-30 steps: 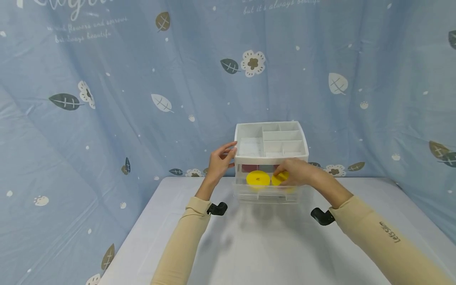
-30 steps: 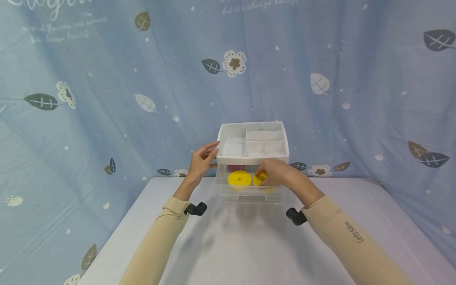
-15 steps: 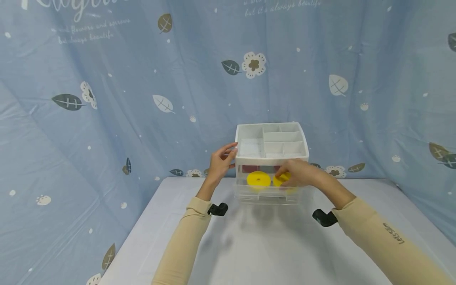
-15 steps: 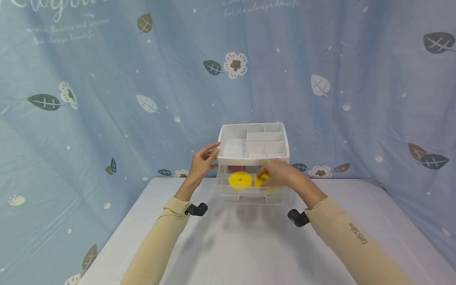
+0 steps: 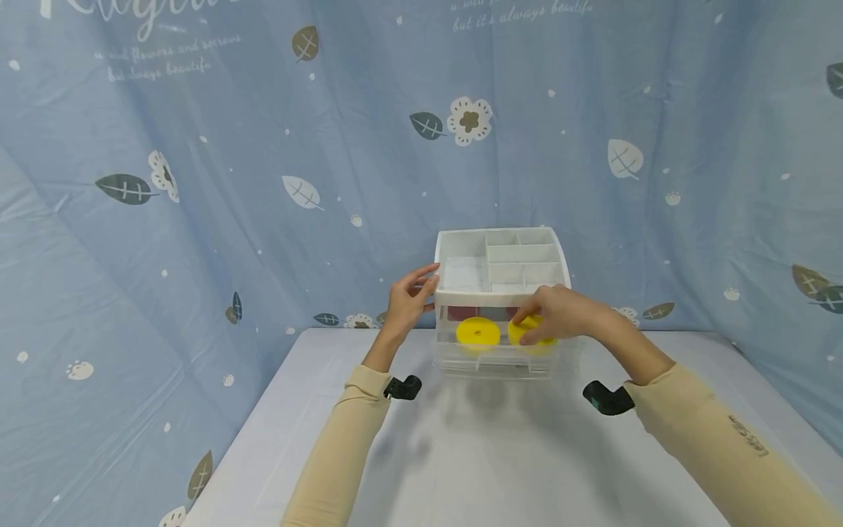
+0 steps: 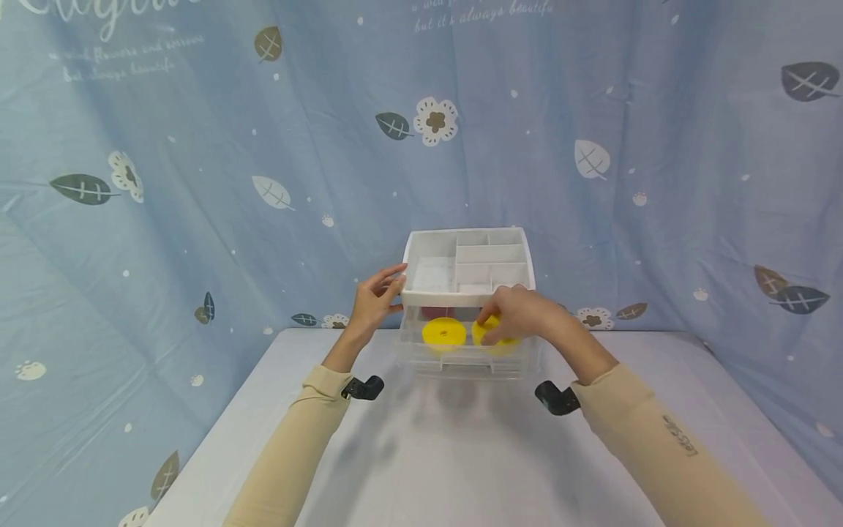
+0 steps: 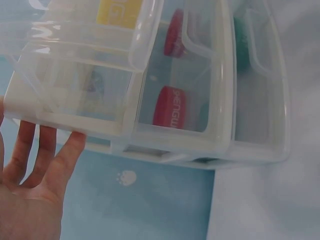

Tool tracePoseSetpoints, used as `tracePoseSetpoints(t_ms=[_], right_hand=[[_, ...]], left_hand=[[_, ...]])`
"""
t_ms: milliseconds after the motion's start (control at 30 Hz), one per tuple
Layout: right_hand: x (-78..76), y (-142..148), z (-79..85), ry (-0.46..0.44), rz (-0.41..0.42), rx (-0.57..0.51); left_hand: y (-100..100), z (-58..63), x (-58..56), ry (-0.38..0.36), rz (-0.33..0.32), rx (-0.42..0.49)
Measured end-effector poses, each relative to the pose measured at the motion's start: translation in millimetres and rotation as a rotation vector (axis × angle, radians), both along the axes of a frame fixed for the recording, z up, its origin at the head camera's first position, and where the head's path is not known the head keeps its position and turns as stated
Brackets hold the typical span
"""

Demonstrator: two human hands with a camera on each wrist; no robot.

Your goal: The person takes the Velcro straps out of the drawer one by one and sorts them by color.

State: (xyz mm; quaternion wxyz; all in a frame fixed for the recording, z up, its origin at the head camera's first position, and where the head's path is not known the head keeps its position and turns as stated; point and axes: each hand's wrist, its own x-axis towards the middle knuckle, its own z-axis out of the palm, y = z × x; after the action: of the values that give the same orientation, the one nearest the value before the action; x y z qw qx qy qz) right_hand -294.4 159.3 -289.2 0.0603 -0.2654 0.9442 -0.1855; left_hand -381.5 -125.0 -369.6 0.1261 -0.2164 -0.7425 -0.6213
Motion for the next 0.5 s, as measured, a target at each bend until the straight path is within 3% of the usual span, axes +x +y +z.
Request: tracePoseSetpoints(t_ms=[500], right_hand=[[9.7,19,16.2,0.026,-0.023,-0.045]], left_hand=[[0,1.5,2.5,0.005,0.003,-0.008]])
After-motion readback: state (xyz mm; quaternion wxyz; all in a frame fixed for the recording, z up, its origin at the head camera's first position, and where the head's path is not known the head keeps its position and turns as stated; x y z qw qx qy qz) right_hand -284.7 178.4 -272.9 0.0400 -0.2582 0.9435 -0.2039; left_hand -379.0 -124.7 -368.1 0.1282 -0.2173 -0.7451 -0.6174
